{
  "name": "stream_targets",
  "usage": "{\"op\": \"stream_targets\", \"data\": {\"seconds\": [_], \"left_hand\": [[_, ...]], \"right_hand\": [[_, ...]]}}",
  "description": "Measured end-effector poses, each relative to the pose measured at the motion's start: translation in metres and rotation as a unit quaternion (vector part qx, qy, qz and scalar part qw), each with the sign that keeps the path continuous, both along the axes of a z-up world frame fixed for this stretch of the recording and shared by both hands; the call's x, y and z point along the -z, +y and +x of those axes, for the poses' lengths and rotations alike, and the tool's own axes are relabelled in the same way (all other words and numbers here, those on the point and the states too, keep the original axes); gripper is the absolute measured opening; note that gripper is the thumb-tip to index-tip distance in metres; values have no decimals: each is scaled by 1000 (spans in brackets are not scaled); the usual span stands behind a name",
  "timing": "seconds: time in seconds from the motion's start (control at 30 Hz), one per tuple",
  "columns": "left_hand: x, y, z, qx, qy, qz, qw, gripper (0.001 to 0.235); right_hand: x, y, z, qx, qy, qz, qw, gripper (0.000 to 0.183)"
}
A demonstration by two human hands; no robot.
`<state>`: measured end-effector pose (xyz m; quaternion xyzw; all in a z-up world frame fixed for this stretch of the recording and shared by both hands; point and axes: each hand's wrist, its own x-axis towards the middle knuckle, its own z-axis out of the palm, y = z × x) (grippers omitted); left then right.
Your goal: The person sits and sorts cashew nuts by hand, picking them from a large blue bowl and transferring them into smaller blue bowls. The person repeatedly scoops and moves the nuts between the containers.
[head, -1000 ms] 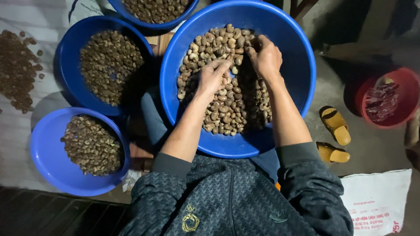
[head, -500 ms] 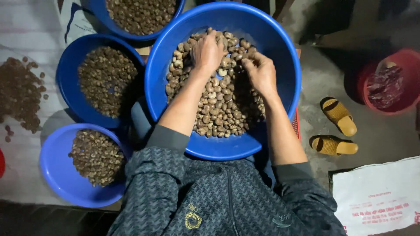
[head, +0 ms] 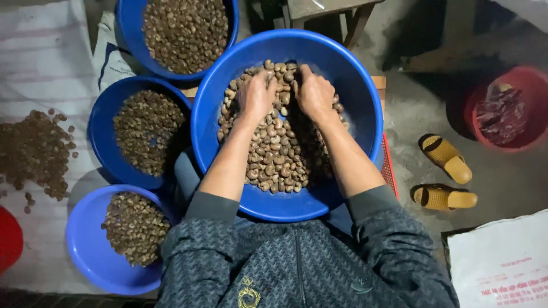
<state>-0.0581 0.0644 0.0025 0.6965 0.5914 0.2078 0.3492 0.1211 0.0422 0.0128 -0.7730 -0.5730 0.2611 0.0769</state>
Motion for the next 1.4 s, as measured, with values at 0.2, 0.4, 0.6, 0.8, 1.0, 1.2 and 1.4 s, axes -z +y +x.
{"op": "stream_targets", "data": {"seconds": [0.2,0.4,0.6,0.8,1.0,1.2,1.4], "left_hand": [[-36,-2,14,21,34,-13,999,34],[31,31,37,86,221,-56,970,32],[9,33,52,58,174,-85,979,50],[-4,19,38,-6,-5,-76,997,42],[-34,-27,6,-137,-250,-193,939,23],[-79,-136,1,-122,-257,25,958,12],[-61,-177,0,-22,-67,275,959,14]], "right_hand": [[1,-12,5,4,-7,-11,1000,37],[-46,-49,20,277,535,19,798,25],[-58,-77,33,335,708,38,620,26],[-50,-79,33,374,678,23,633,27],[-24,-88,-3,370,663,-63,647,25],[0,-131,-73,384,685,-167,596,25],[81,-136,-65,392,760,-124,504,22]]}}
